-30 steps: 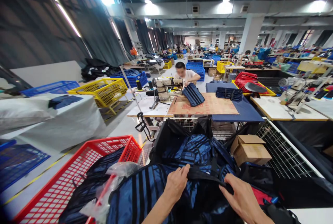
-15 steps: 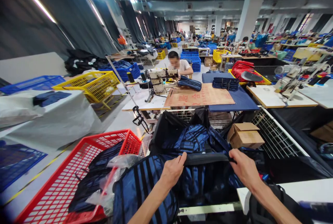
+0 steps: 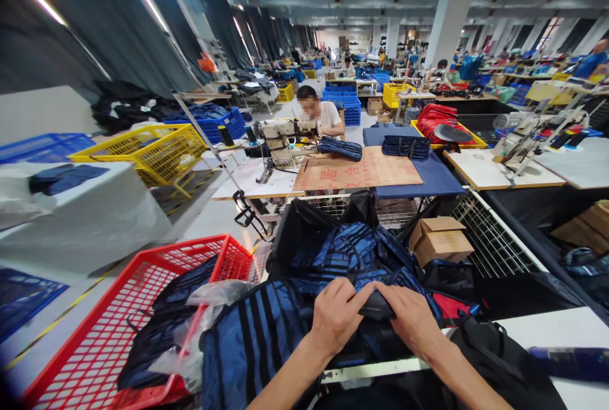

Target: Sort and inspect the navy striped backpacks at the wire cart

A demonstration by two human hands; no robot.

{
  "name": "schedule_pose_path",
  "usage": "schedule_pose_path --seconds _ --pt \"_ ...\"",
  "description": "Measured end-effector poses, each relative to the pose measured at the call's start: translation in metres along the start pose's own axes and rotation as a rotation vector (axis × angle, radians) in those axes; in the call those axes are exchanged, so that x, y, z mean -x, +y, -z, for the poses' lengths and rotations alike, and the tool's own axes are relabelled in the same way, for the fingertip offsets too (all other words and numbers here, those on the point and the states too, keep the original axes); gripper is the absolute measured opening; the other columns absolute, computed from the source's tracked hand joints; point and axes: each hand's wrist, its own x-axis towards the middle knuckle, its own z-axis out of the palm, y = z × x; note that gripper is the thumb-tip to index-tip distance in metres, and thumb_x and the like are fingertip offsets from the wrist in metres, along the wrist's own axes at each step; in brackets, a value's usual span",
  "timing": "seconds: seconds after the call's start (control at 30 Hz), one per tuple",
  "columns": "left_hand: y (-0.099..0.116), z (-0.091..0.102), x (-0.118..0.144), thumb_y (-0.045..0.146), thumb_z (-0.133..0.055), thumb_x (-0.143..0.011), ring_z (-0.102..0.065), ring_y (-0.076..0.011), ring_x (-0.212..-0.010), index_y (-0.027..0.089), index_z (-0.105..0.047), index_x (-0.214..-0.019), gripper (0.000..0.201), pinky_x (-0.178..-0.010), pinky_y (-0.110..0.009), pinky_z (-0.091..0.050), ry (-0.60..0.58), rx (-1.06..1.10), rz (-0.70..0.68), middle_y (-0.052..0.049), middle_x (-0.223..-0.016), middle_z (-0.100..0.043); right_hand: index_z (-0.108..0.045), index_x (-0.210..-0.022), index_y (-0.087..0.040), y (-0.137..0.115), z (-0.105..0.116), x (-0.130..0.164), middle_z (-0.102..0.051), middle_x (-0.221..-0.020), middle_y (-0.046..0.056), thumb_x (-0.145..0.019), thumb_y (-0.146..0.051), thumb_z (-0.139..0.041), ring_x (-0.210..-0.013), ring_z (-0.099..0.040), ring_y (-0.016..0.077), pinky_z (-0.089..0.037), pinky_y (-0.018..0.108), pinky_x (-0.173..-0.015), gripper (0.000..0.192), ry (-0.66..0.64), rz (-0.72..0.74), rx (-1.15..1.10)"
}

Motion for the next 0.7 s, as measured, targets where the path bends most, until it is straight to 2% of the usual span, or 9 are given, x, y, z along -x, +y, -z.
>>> schedule_pose_path --seconds 0.1,0.2,0.3,0.4,0.5,0.57,0.63,0.7 --pt "-0.009 0.001 -0.003 0.006 -0.066 -0.092 -0.072 -0.0213 -0.095 0.026 -0.079 -0.122 0.038 -0.084 -0.033 -0.062 -0.055 0.235 0.158 -0.005 -0.101 -0.076 -0.073 -0.147 -0.027 0.001 0.022 0.002 -0.082 -0.136 0.002 -0.073 0.000 -0.045 -0.117 -0.083 0.0209 -0.067 0.033 -0.105 0.084 0.082 -0.055 -0.056" --pt "-0.029 0.008 0.005 0.022 -0.074 -0.098 -0.070 -0.0182 -0.083 0.022 -0.079 -0.098 0.004 -0.079 -0.029 -0.059 -0.178 0.457 0.253 -0.002 -0.087 -0.075 -0.075 -0.146 -0.030 0.014 0.069 -0.001 -0.082 -0.137 0.001 -0.087 -0.006 -0.049 -0.116 -0.083 0.0226 -0.066 0.033 -0.107 0.069 0.190 -0.162 -0.040" --pt "-0.042 0.021 0.024 0.051 -0.082 -0.096 -0.069 -0.0198 -0.082 0.022 -0.077 -0.085 0.032 -0.078 -0.030 -0.058 -0.392 0.594 0.390 -0.001 -0.084 -0.074 -0.077 -0.141 -0.032 0.028 0.118 -0.008 -0.083 -0.133 0.002 -0.101 -0.025 -0.059 -0.113 -0.083 0.0240 -0.067 0.030 -0.097 0.044 0.328 -0.295 -0.003" --pt "-0.046 0.035 0.052 0.066 -0.084 -0.087 -0.075 -0.0262 -0.097 0.023 -0.083 -0.097 0.044 -0.087 -0.034 -0.063 -0.553 0.696 0.592 -0.006 -0.102 -0.080 -0.079 -0.132 -0.028 0.044 0.151 -0.009 -0.084 -0.123 0.006 -0.103 -0.047 -0.065 -0.104 -0.082 0.0247 -0.065 0.029 -0.086 0.038 0.503 -0.464 0.017" --pt "-0.050 0.048 0.076 0.070 -0.088 -0.078 -0.076 -0.0334 -0.115 0.023 -0.082 -0.121 0.064 -0.097 -0.041 -0.065 -0.542 0.697 0.745 -0.011 -0.123 -0.082 -0.078 -0.132 -0.024 0.059 0.166 -0.004 -0.082 -0.097 0.005 -0.102 -0.061 -0.065 -0.071 -0.072 0.0195 -0.058 0.027 -0.064 0.049 0.522 -0.606 -0.051" --pt "-0.054 0.054 0.081 0.070 -0.085 -0.082 -0.076 -0.0336 -0.118 0.025 -0.080 -0.127 0.064 -0.101 -0.043 -0.065 -0.527 0.689 0.720 -0.011 -0.125 -0.082 -0.076 -0.138 -0.022 0.065 0.168 0.000 -0.076 -0.080 0.001 -0.102 -0.065 -0.063 -0.058 -0.061 0.0177 -0.050 0.028 -0.053 0.057 0.466 -0.651 -0.131" --pt "-0.062 0.059 0.075 0.068 -0.077 -0.090 -0.077 -0.0301 -0.115 0.028 -0.078 -0.127 0.054 -0.101 -0.041 -0.065 -0.533 0.691 0.633 -0.007 -0.122 -0.083 -0.075 -0.142 -0.021 0.065 0.168 0.003 -0.073 -0.075 0.000 -0.102 -0.066 -0.063 -0.058 -0.061 0.0192 -0.049 0.028 -0.052 0.061 0.437 -0.655 -0.195" --pt "-0.073 0.060 0.062 0.062 -0.069 -0.099 -0.077 -0.0255 -0.108 0.029 -0.076 -0.124 0.042 -0.097 -0.036 -0.065 -0.485 0.634 0.551 -0.003 -0.115 -0.083 -0.075 -0.140 -0.021 0.060 0.165 0.002 -0.076 -0.080 0.002 -0.101 -0.065 -0.064 -0.068 -0.068 0.0216 -0.053 0.029 -0.057 0.060 0.443 -0.637 -0.239"
